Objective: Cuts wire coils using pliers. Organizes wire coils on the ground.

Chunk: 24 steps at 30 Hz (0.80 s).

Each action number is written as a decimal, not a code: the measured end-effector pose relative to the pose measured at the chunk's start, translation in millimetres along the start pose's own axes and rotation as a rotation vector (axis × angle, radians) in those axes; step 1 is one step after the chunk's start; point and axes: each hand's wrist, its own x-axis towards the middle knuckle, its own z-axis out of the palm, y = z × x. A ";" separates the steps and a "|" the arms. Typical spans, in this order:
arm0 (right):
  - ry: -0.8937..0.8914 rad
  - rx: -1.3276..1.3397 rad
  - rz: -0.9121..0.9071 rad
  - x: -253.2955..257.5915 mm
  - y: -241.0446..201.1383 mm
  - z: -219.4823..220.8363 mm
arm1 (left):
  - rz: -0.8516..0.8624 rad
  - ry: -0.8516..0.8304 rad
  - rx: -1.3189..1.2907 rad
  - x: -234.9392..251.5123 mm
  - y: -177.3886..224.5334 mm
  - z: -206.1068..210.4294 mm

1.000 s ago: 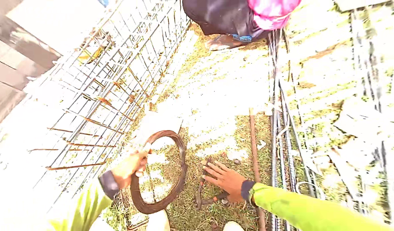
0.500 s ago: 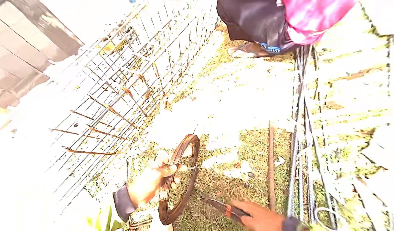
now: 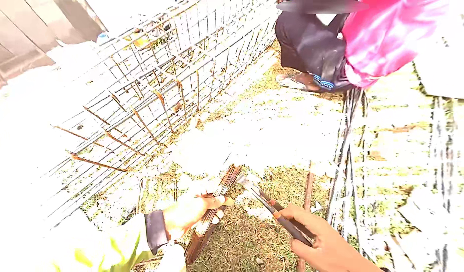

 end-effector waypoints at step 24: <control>-0.143 -0.622 -0.054 -0.7 -30.4 -7.1 | -0.024 -0.074 -0.077 3.2 -4.7 14.3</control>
